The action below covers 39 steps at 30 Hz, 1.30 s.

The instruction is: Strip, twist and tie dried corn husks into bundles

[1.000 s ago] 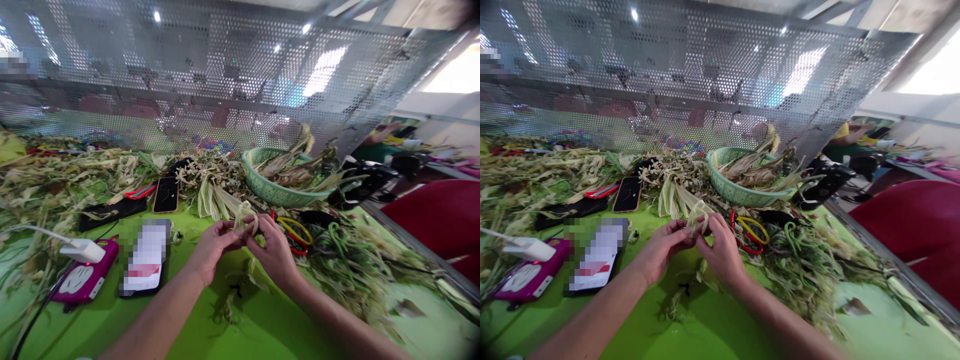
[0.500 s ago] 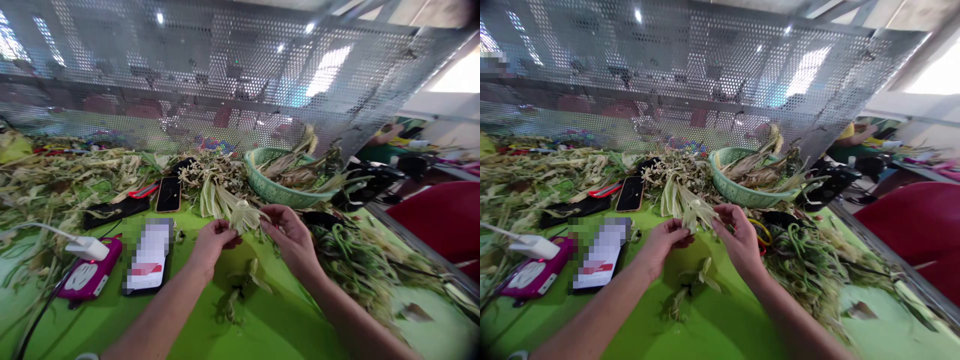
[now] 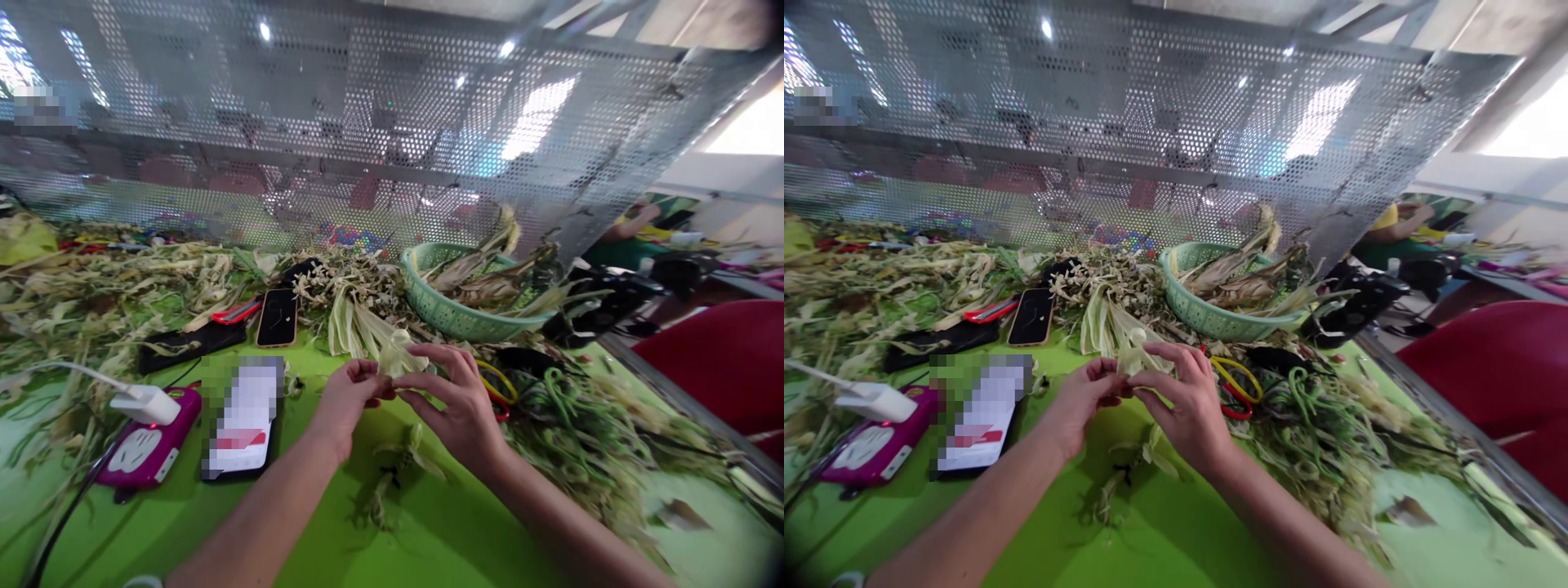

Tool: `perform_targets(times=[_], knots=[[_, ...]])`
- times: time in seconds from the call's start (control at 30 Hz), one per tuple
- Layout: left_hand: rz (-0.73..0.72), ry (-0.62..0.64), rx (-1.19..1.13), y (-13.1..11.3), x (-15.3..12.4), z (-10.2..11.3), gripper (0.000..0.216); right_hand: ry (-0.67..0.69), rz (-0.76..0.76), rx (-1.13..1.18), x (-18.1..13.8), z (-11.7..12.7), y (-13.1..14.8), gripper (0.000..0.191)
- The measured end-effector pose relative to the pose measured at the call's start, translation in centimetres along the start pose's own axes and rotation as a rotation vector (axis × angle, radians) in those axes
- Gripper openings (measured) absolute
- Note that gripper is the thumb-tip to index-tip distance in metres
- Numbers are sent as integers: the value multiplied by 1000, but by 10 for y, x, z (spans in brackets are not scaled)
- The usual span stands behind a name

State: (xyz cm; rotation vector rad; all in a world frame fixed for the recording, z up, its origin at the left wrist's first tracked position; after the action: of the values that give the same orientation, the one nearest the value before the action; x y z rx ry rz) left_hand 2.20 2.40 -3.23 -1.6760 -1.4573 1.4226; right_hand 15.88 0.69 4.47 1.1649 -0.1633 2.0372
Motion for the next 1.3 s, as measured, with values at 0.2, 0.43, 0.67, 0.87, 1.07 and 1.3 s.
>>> perform_targets(times=[0.2, 0.43, 0.67, 0.87, 1.07, 1.3], knots=[[12, 72, -27, 2, -1, -5, 21, 1, -31, 42, 1, 0, -6, 8], [47, 88, -71, 4, -1, -7, 24, 56, -78, 60, -1, -6, -13, 6], [27, 103, -103, 4, 0, -9, 26, 61, -166, 86, -5, -12, -16, 3], [27, 111, -87, 4, -1, -8, 17, 40, -255, 116, -7, -14, -18, 7], [9, 176, -56, -1, -8, -13, 25, 24, -319, 128, -7, -12, -19, 9], [-15, 154, -46, 0, -5, -12, 23, 4, -345, 188, -8, -12, -23, 9]])
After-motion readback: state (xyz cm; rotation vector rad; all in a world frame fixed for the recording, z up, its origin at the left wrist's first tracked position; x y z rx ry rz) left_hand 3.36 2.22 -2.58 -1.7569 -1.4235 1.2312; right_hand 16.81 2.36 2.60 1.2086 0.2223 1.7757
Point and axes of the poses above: each hand's wrist, its own x-axis towards the middle knuckle, its own z-axis out of the back of the hand, y = z × x, the point moved 6 cm from there along x, towards the middle knuckle, and after that the axes turned 12 degrees about -y, right-handed, at the moved point
